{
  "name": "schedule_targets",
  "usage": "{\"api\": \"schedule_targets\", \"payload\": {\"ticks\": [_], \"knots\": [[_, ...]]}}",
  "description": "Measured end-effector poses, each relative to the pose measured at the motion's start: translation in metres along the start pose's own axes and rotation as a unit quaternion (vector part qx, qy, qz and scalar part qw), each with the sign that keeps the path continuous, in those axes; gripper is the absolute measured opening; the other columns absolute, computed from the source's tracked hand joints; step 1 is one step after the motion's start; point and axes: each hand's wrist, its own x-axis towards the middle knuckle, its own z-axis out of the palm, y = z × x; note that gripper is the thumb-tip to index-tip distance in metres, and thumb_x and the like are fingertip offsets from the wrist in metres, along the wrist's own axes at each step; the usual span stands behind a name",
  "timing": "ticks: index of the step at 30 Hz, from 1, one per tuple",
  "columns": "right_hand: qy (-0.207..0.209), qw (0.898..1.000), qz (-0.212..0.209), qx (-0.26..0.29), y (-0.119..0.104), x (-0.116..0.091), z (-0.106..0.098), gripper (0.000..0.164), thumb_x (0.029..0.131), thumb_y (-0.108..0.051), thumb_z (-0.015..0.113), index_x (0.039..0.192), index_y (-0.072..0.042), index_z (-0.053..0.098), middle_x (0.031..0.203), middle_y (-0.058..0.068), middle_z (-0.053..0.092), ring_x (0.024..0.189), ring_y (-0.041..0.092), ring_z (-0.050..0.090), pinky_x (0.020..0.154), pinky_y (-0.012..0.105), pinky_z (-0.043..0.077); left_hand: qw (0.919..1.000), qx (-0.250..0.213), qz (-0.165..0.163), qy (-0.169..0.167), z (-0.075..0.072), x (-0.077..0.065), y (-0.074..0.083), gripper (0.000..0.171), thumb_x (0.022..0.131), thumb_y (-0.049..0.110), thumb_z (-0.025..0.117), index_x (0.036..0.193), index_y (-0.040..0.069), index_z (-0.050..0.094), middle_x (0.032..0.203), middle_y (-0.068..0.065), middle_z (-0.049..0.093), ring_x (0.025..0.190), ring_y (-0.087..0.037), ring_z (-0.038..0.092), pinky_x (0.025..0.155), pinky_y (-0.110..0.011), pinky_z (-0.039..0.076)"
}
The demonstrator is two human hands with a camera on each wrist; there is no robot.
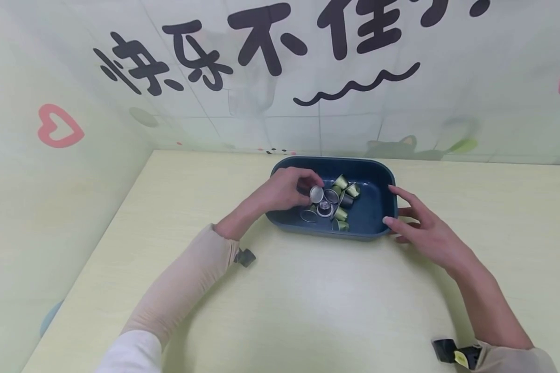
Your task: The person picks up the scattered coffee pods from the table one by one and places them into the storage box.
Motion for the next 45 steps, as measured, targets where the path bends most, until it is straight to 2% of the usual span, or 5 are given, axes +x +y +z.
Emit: {"api": "schedule_targets", "payload": {"ticks": [8, 15, 28, 33, 45], "knots": [[0.001, 1.0, -0.003, 0.008, 0.0018, 0.0005, 0.0006, 0.067, 0.105, -0.026, 0.051, 0.16, -0.035, 0.013, 0.144, 0.033, 0.034, 0.092, 0.01, 0.068, 0.08, 0.016, 0.052, 0.9997, 0.008, -0.022, 0.007, 0.0019, 0.0023, 0.0, 0.035, 0.086, 0.005, 0.074, 0.12, 0.012, 0.069, 0.108, 0.0, 0.069, 0.101, -0.014, 0.063, 0.087, -0.022, 0.048], [0.002, 1.0, -0.006, 0.014, 0.0024, 0.0009, 0.001, 0.067, 0.105, -0.025, 0.051, 0.16, -0.035, 0.014, 0.144, 0.033, 0.034, 0.093, 0.009, 0.067, 0.08, 0.017, 0.053, 0.9996, 0.021, -0.019, 0.004, 0.0022, 0.0043, -0.0003, 0.033, 0.086, 0.004, 0.072, 0.118, 0.013, 0.071, 0.108, 0.0, 0.07, 0.099, -0.013, 0.063, 0.083, -0.022, 0.048], [0.0, 1.0, -0.007, 0.013, 0.001, 0.0005, 0.0003, 0.067, 0.105, -0.025, 0.051, 0.16, -0.035, 0.014, 0.144, 0.033, 0.036, 0.094, 0.006, 0.067, 0.079, 0.017, 0.053, 0.9995, 0.005, -0.028, -0.012, 0.0051, 0.0089, 0.0012, 0.032, 0.088, 0.012, 0.076, 0.12, 0.013, 0.072, 0.109, -0.001, 0.072, 0.098, -0.011, 0.065, 0.081, -0.018, 0.049], [0.002, 1.0, -0.007, 0.012, 0.002, 0.0009, 0.0012, 0.067, 0.105, -0.025, 0.051, 0.16, -0.035, 0.014, 0.143, 0.034, 0.036, 0.092, 0.01, 0.068, 0.079, 0.016, 0.053, 0.9997, -0.003, -0.02, -0.014, 0.0072, 0.0095, -0.0002, 0.031, 0.089, 0.015, 0.076, 0.12, 0.012, 0.072, 0.11, -0.001, 0.072, 0.098, -0.011, 0.066, 0.081, -0.016, 0.049], [0.002, 1.0, -0.002, 0.006, 0.0025, 0.0008, -0.0001, 0.067, 0.105, -0.026, 0.051, 0.16, -0.035, 0.014, 0.144, 0.033, 0.034, 0.092, 0.009, 0.068, 0.079, 0.016, 0.052, 0.9998, -0.017, 0.0, -0.011, 0.0079, 0.0097, -0.0011, 0.033, 0.09, 0.023, 0.076, 0.121, 0.013, 0.071, 0.114, 0.0, 0.071, 0.1, -0.01, 0.065, 0.084, -0.016, 0.049]]}}
